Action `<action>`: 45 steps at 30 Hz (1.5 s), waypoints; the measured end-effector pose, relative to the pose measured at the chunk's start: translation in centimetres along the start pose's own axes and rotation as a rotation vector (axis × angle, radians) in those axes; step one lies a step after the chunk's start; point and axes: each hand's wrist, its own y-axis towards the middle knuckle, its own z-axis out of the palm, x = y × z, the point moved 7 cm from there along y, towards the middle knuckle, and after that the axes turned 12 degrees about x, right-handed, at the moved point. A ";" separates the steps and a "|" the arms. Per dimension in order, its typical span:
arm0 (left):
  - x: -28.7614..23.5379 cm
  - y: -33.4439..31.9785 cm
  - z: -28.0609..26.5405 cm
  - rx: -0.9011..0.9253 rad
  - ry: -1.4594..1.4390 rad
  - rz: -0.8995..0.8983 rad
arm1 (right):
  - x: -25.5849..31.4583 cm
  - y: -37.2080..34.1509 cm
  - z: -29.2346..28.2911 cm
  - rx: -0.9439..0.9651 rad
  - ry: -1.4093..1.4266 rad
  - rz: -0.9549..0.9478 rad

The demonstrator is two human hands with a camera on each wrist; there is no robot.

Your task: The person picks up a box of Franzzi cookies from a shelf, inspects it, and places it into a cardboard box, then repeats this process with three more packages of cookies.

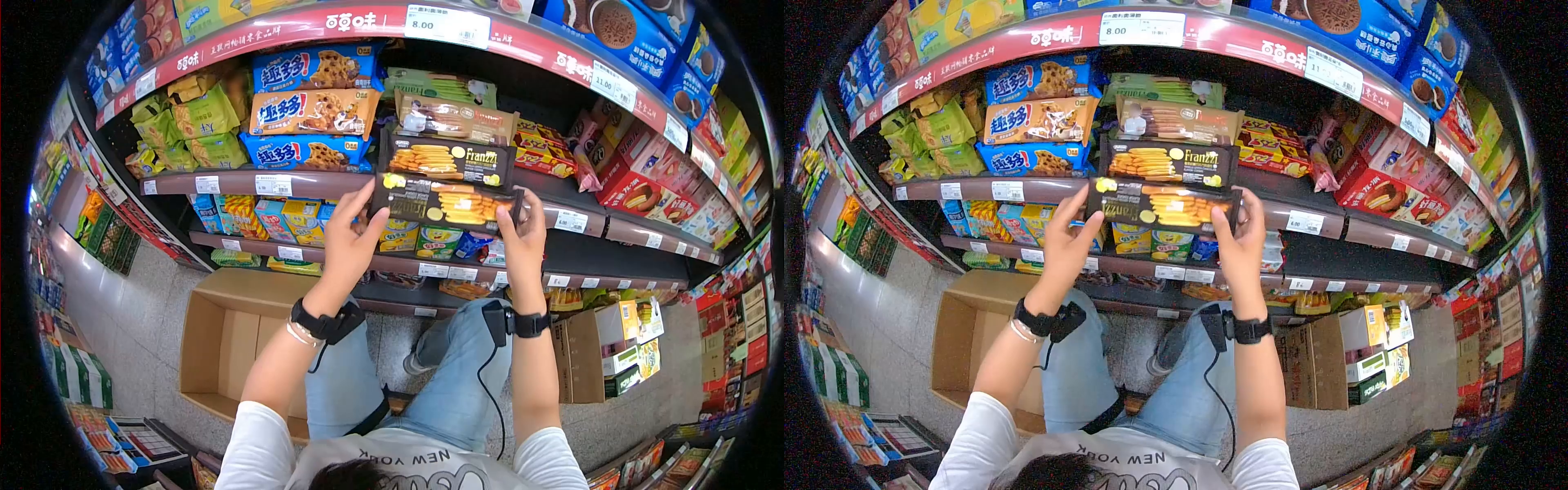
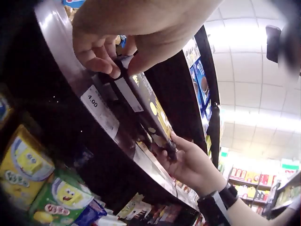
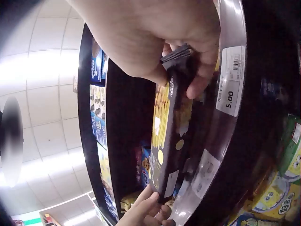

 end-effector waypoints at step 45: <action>7.1 -12.5 -3.2 -0.114 -0.758 -0.558 | -3.5 -10.4 8.0 0.306 0.262 0.534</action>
